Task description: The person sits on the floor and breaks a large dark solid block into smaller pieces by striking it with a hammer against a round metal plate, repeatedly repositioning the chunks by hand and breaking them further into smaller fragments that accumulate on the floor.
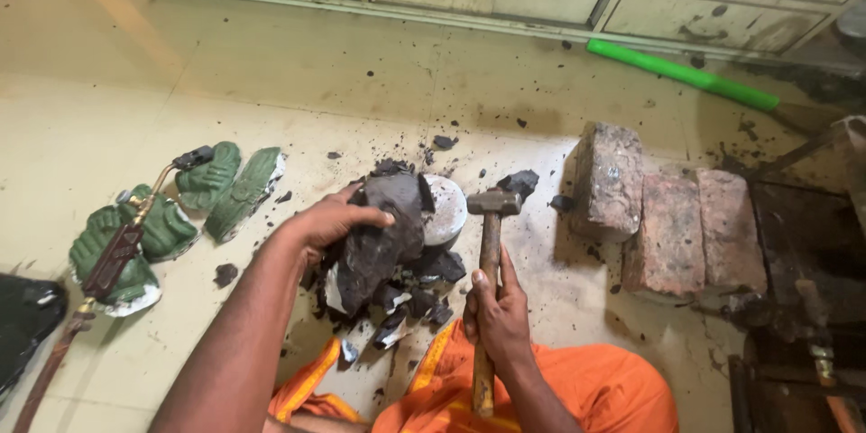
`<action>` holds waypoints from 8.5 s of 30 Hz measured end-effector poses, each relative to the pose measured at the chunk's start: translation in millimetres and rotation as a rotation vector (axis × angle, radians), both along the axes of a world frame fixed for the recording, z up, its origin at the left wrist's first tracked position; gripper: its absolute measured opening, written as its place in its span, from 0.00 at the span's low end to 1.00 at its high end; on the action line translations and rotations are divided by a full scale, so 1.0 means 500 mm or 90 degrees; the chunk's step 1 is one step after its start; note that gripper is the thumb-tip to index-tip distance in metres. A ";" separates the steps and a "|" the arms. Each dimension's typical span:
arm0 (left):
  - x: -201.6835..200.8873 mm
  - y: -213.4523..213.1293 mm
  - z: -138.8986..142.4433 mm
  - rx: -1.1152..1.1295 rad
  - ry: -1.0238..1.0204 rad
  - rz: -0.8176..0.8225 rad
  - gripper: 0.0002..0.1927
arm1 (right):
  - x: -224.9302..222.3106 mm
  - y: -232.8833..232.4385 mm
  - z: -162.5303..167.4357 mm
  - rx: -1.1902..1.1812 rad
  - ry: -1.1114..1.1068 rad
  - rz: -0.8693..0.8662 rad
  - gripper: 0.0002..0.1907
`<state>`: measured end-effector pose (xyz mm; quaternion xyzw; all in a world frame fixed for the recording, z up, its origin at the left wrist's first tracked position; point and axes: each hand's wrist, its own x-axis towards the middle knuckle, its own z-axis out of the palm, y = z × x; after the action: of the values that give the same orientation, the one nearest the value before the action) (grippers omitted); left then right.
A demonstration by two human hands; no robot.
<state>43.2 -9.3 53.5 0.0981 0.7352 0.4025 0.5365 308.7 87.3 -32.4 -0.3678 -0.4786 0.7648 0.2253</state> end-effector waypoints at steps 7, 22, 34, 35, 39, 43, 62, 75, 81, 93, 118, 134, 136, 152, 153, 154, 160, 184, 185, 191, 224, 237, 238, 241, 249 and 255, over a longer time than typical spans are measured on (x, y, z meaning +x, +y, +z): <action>-0.010 0.049 -0.033 -0.036 -0.002 -0.129 0.58 | 0.016 0.020 -0.001 0.090 0.032 -0.014 0.36; -0.050 0.092 -0.110 -0.033 0.216 -0.156 0.47 | 0.068 0.098 0.187 0.382 0.023 -0.010 0.34; -0.052 0.097 -0.095 -0.036 0.179 -0.142 0.48 | 0.047 0.102 0.147 0.236 -0.300 0.150 0.26; -0.054 0.094 -0.095 -0.046 0.178 -0.138 0.48 | 0.068 0.122 0.172 0.280 -0.199 0.106 0.26; -0.055 0.092 -0.095 -0.039 0.173 -0.134 0.48 | 0.085 0.138 0.186 0.581 0.062 -0.172 0.33; -0.057 0.099 -0.090 -0.072 0.203 -0.159 0.46 | 0.012 0.066 0.092 0.291 -0.165 0.033 0.29; -0.073 0.100 -0.107 -0.035 0.227 -0.175 0.46 | 0.044 0.100 0.129 0.406 -0.122 0.040 0.27; -0.062 0.078 -0.088 0.011 0.236 -0.150 0.45 | -0.004 0.059 0.126 0.064 -0.312 -0.011 0.30; -0.067 0.071 -0.082 -0.036 0.200 -0.143 0.46 | 0.027 0.044 0.146 0.394 -0.324 0.056 0.39; -0.048 0.017 -0.139 0.168 0.134 -0.035 0.45 | 0.024 0.043 0.169 0.376 -0.374 0.107 0.36; -0.036 0.047 -0.111 0.048 0.177 -0.042 0.43 | 0.001 0.014 0.104 0.386 -0.134 0.089 0.24; -0.039 0.028 -0.109 0.082 0.239 -0.046 0.44 | -0.015 0.024 0.076 0.633 -0.307 0.203 0.32; -0.035 0.025 -0.107 0.067 0.216 -0.057 0.44 | 0.017 0.043 0.104 0.485 -0.291 0.120 0.29; -0.040 0.024 -0.102 0.073 0.253 -0.061 0.42 | 0.000 0.047 0.160 0.411 -0.122 -0.003 0.30; -0.045 0.026 -0.110 0.071 0.273 -0.059 0.42 | 0.000 0.056 0.174 0.503 -0.028 -0.058 0.30; -0.048 0.025 -0.121 0.072 0.256 -0.062 0.42 | 0.011 0.046 0.180 0.579 0.043 -0.113 0.30; -0.053 0.020 -0.149 0.014 0.268 -0.068 0.41 | -0.019 -0.013 0.136 0.512 -0.320 0.204 0.32; 0.015 -0.167 -0.197 0.334 0.359 0.201 0.49 | -0.022 0.066 0.069 0.139 -0.326 0.148 0.31; 0.017 -0.165 -0.205 0.356 0.362 0.204 0.49 | -0.007 0.067 0.065 0.156 -0.327 0.154 0.31; 0.055 -0.084 -0.230 0.421 0.003 0.362 0.50 | 0.024 0.061 0.026 0.106 -0.261 0.170 0.34; 0.179 -0.020 -0.197 0.113 0.721 0.112 0.56 | 0.006 0.018 -0.039 -0.044 -0.137 0.212 0.29; 0.128 0.001 -0.286 0.034 0.312 0.359 0.40 | 0.027 0.011 -0.010 0.194 -0.243 0.226 0.35; 0.105 0.004 -0.264 0.008 0.293 0.314 0.40 | 0.031 0.012 0.003 0.250 -0.284 0.218 0.35; 0.066 -0.007 -0.194 -0.067 0.256 0.180 0.40 | 0.049 0.015 0.050 0.291 -0.258 0.150 0.41; 0.051 0.084 -0.086 -0.285 0.456 -0.015 0.45 | 0.030 0.016 0.121 0.509 -0.190 0.049 0.39; 0.029 0.088 -0.097 -0.283 0.512 -0.019 0.48 | 0.022 0.029 0.148 0.192 -0.286 0.165 0.38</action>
<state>57.8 34.7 4.8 0.1397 0.9521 0.1570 0.2223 319.7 101.6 41.4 -0.4262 -0.6676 0.6069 0.0664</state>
